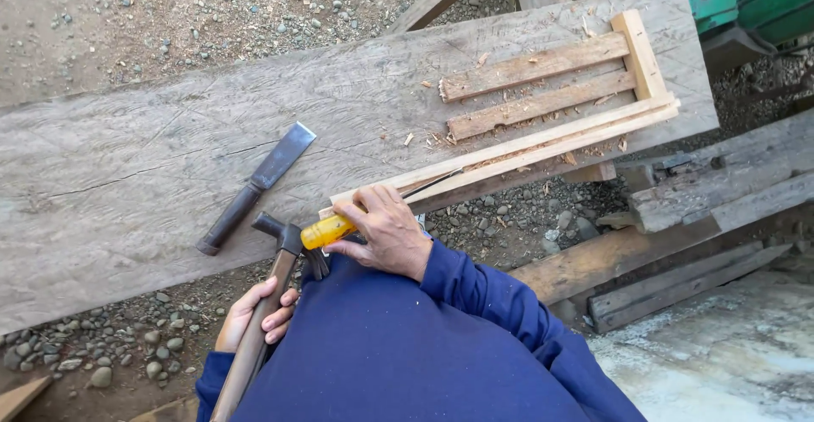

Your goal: The person sits on a low wooden bench and uses a claw hammer together with a yellow-handled screwdriver to pry nails out of a small wooden frame resting across their lap. They reposition the frame, work the screwdriver under the nails, and lever the hammer repeatedly to pull the nails free.

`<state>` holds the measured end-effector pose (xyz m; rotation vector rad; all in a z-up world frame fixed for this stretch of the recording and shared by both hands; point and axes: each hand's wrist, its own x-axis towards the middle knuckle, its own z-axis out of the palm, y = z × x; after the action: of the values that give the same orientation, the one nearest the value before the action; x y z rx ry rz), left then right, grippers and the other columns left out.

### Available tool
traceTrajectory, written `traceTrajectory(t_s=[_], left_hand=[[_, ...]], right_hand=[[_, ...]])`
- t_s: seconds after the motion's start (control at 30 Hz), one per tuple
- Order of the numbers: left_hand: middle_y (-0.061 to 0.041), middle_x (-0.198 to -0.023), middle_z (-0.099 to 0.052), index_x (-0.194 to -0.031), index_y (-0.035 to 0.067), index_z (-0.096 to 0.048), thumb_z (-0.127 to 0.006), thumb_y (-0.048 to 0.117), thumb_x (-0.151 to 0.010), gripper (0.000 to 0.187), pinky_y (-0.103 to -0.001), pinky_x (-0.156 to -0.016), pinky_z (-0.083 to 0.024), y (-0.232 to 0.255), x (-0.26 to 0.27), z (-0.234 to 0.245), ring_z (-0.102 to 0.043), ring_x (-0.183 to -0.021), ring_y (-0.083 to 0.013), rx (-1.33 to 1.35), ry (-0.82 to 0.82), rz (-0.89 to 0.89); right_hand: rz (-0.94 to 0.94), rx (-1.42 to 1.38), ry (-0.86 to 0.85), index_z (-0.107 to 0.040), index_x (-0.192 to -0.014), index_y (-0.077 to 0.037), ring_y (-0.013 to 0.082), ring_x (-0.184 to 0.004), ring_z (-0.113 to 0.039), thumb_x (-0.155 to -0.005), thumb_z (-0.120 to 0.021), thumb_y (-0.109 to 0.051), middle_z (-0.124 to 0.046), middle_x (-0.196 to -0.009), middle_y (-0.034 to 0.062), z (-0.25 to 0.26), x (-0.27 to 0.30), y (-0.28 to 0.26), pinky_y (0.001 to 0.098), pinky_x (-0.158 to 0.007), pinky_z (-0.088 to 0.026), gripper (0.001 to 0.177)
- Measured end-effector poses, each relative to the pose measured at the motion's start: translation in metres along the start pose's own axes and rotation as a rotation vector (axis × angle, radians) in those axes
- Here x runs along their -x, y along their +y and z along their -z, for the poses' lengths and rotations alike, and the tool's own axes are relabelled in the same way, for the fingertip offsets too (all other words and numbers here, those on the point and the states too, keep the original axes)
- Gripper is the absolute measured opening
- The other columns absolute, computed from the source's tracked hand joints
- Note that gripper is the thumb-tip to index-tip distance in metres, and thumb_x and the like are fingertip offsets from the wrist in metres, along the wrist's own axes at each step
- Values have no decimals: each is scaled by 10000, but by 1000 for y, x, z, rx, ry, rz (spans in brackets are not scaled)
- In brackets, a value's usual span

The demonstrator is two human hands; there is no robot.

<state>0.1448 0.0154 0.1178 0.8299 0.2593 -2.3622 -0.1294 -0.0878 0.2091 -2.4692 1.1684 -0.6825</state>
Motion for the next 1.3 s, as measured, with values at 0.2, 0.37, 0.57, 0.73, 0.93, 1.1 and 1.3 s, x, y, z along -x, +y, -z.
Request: traceTrajectory(t_s=[0.2,0.37,0.57,0.73,0.93,1.1,1.3], left_hand=[[-42,-681,-488,-987,4,-478,-499,345,-1083,355,-260,-413,-450,-12,-7,47,-459,-471,-112,67,-171,-67],[-62,-780,-503,-1022,8,-455,-505,316,-1071,316,-260,-404,-453,-12,-1,18,-462,-494,-98,87,-113,-112],[-80,-852,-530,-1215,68,-448,-504,251,-1033,264,-221,-375,-437,-17,0,5,-467,-493,-71,82,-72,-207],[-88,-870,-542,-1173,45,-428,-501,262,-1051,259,-248,-384,-445,-23,-3,16,-472,-491,-86,71,-57,-188],[-91,-843,-566,-1211,71,-456,-506,232,-1008,264,-247,-368,-433,-32,6,-19,-472,-472,-83,-6,116,-229],[-77,-806,-533,-1340,105,-435,-524,156,-983,371,-272,-384,-446,-46,12,-18,-479,-480,-103,-67,138,-277],[-87,-861,-523,-1473,110,-368,-498,136,-1009,483,-261,-402,-460,-68,47,-39,-498,-523,-106,48,24,-420]], right_hand=[[-7,-36,-69,-670,-1274,-105,308,-1011,-571,-845,-771,-553,-580,-1041,112,-3,3,3,443,-912,-461,629],[-23,-77,-88,-671,-1268,-122,295,-997,-575,-842,-777,-546,-581,-1031,101,-2,0,6,429,-904,-469,611],[-51,-67,-82,-670,-1224,-122,281,-978,-577,-844,-790,-523,-585,-1012,89,-10,-4,13,416,-893,-469,566],[-82,-15,-112,-677,-1227,-120,275,-953,-565,-840,-783,-518,-573,-975,84,-17,-4,19,422,-877,-459,564],[-37,4,-150,-672,-1188,-111,286,-992,-541,-826,-788,-524,-565,-987,82,-12,-8,24,453,-940,-436,561],[27,-20,-160,-660,-1169,-96,313,-1053,-525,-807,-800,-512,-556,-1052,102,-9,-10,27,496,-1025,-418,569],[37,-62,-198,-647,-1195,-78,352,-1174,-527,-831,-802,-475,-551,-1179,127,-15,-4,37,486,-1076,-419,561]])
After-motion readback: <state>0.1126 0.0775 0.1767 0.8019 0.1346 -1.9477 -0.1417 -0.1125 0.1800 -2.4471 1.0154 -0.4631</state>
